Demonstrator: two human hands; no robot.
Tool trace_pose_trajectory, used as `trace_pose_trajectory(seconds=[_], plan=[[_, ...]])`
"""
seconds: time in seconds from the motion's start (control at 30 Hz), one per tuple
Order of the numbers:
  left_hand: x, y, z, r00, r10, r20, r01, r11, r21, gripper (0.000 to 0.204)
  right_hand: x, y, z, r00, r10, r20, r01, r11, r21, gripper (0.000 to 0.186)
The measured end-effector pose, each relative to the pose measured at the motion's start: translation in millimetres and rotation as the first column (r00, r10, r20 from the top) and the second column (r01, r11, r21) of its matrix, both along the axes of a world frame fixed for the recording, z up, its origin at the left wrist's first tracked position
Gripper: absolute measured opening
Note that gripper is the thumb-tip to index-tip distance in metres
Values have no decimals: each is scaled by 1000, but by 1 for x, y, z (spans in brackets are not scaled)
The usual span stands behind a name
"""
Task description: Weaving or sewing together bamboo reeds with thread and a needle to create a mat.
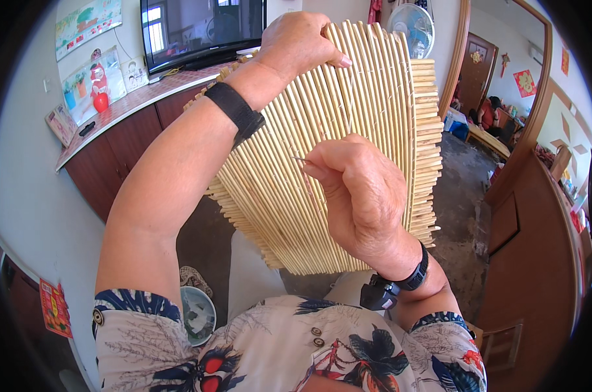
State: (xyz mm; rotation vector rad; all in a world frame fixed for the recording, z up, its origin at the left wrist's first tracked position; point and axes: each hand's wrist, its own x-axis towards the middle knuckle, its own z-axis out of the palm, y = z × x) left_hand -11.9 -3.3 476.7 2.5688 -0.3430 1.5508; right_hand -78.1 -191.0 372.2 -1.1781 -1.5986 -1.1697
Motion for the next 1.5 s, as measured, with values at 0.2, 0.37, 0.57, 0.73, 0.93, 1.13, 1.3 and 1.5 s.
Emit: trace_pose_trajectory(seconds=[0.2,0.37,0.57,0.73,0.93,1.13,1.3,1.5], plan=[[-4,15,11,998,-22,-64,13,992,-125,33,19,-12,-5,998,-52,-24,55,984,172,23],[-3,29,25,987,-149,57,159,950,-270,34,80,-28,9,969,-116,-217,177,941,287,18],[26,65,-30,994,75,79,-51,961,-272,39,125,1,-34,781,229,-581,-130,969,208,3],[63,84,-97,999,10,49,11,916,-401,36,150,37,-58,339,194,-921,-169,975,143,9],[65,87,-142,992,-122,31,120,839,-531,33,150,61,-84,262,0,-965,-266,961,-72,4],[77,85,-157,993,-116,29,115,858,-500,30,169,87,-100,191,-88,-978,-229,964,-131,15],[95,85,-166,992,-111,67,129,888,-442,32,183,92,-118,174,47,-984,-227,974,6,21],[92,81,-164,993,-101,66,120,878,-464,34,181,90,-113,194,48,-980,-228,974,2,24]])
